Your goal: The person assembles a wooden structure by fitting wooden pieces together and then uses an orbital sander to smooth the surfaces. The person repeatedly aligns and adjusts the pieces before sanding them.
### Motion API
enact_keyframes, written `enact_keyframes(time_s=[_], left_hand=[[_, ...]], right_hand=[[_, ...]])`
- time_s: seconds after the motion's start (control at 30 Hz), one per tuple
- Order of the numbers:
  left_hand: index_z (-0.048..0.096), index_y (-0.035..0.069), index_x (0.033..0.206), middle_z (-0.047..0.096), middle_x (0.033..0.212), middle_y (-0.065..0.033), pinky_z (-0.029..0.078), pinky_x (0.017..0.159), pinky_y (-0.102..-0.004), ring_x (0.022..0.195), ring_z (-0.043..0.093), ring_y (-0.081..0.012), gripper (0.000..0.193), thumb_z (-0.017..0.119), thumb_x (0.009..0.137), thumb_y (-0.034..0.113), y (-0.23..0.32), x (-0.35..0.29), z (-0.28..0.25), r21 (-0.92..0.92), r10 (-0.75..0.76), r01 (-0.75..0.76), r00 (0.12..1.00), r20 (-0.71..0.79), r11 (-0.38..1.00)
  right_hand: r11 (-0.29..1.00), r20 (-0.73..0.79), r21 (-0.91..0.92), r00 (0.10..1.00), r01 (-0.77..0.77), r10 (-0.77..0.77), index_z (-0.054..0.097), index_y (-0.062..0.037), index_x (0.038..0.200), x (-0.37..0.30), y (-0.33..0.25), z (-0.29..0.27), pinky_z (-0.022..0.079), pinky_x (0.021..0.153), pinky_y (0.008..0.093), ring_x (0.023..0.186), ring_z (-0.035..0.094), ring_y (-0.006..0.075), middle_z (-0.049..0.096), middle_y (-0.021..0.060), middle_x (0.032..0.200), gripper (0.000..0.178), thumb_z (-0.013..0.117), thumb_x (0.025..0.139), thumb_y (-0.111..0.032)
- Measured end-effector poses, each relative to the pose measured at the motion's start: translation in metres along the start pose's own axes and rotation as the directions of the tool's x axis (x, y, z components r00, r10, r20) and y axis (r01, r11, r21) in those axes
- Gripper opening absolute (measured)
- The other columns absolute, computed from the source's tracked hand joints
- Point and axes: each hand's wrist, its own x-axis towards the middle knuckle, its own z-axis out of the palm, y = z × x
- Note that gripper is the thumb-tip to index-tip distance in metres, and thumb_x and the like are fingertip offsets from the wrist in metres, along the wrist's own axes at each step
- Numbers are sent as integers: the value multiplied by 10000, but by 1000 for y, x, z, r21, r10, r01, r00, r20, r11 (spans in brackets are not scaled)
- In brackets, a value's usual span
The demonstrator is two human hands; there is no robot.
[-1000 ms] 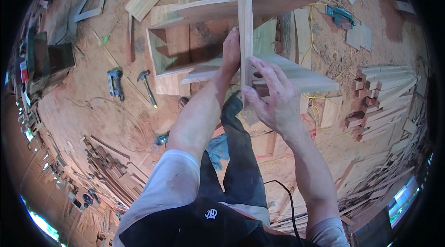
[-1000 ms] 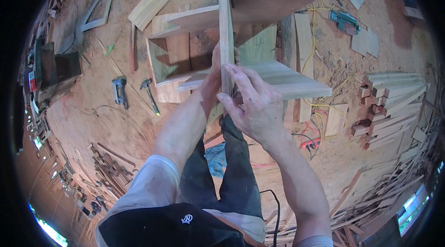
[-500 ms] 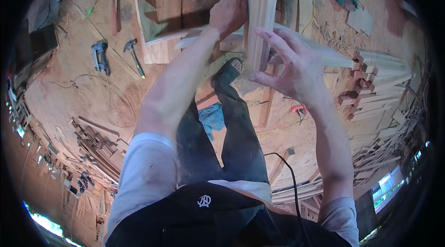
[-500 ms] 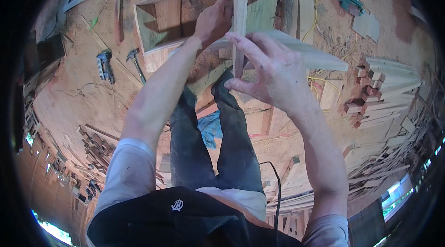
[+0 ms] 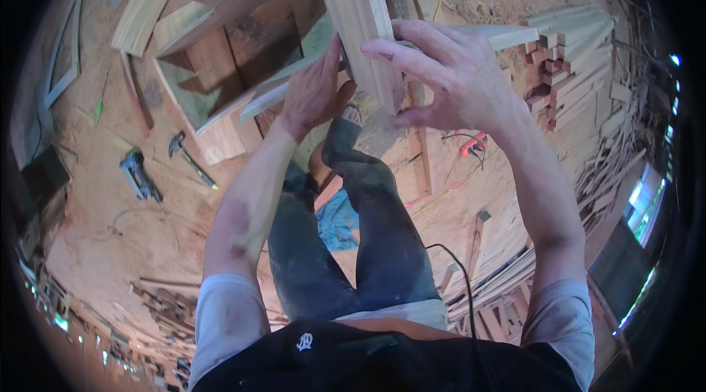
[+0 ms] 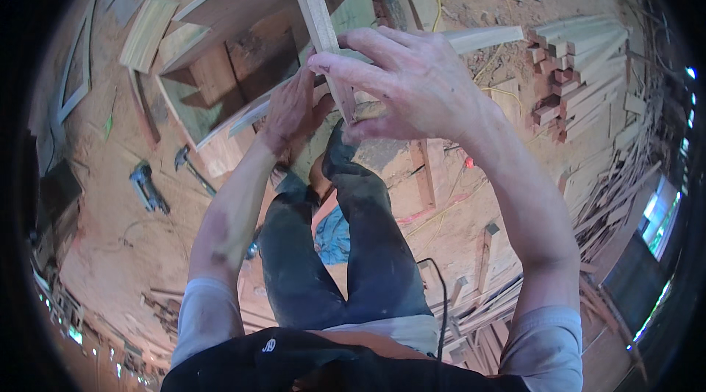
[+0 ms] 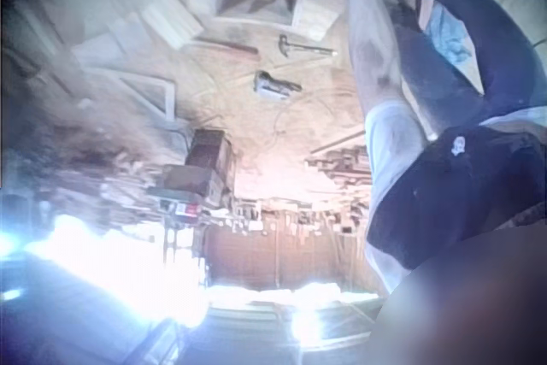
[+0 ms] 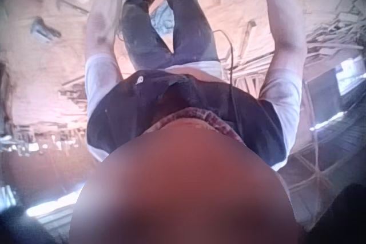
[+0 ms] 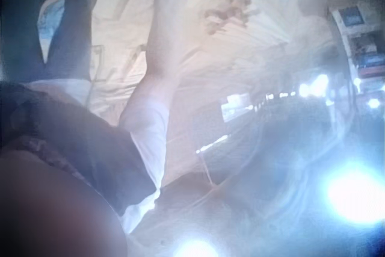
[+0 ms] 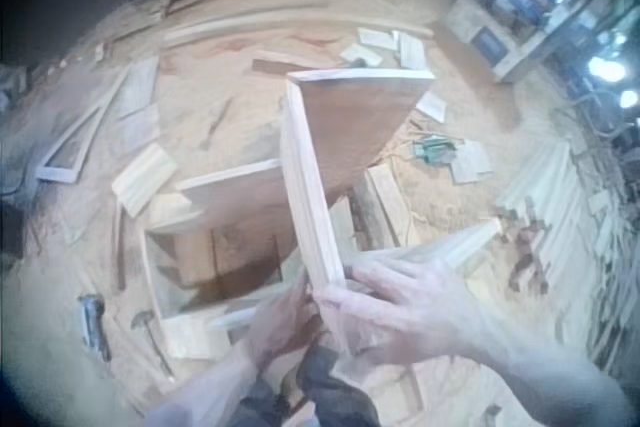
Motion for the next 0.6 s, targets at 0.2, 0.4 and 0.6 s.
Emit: enact_keyframes(time_s=[0.2, 0.4, 0.6], left_hand=[[218, -137, 1619, 697, 1302, -231, 625, 783, -453, 1018, 748, -378, 1005, 806, 859, 158, -2, -5, 2, 40, 111, -108, 991, -70, 993], [215, -152, 1618, 722, 1197, -267, 624, 726, -446, 910, 766, -379, 1034, 813, 853, 202, -9, -5, 15, 171, 143, -124, 984, -105, 978], [292, -151, 1599, 773, 955, -193, 621, 676, -378, 801, 782, -327, 950, 799, 936, 303, -18, -8, 24, 288, 270, -210, 945, -186, 934]], right_hand=[[981, -207, -190, 975, 37, -77, 642, -259, 1476, 0, -6, 21, 577, 752, 393, 945, 721, 246, 690, 34, 1149, 1014, 937, 519, -414], [943, -159, -315, 974, 104, -160, 730, -149, 1403, -2, 3, 25, 487, 589, 361, 678, 624, 222, 646, 32, 846, 889, 805, 723, -717], [866, -281, -485, 917, 119, -283, 760, -106, 1369, -9, 6, 34, 456, 553, 351, 613, 579, 202, 589, 17, 770, 936, 803, 691, -750]])
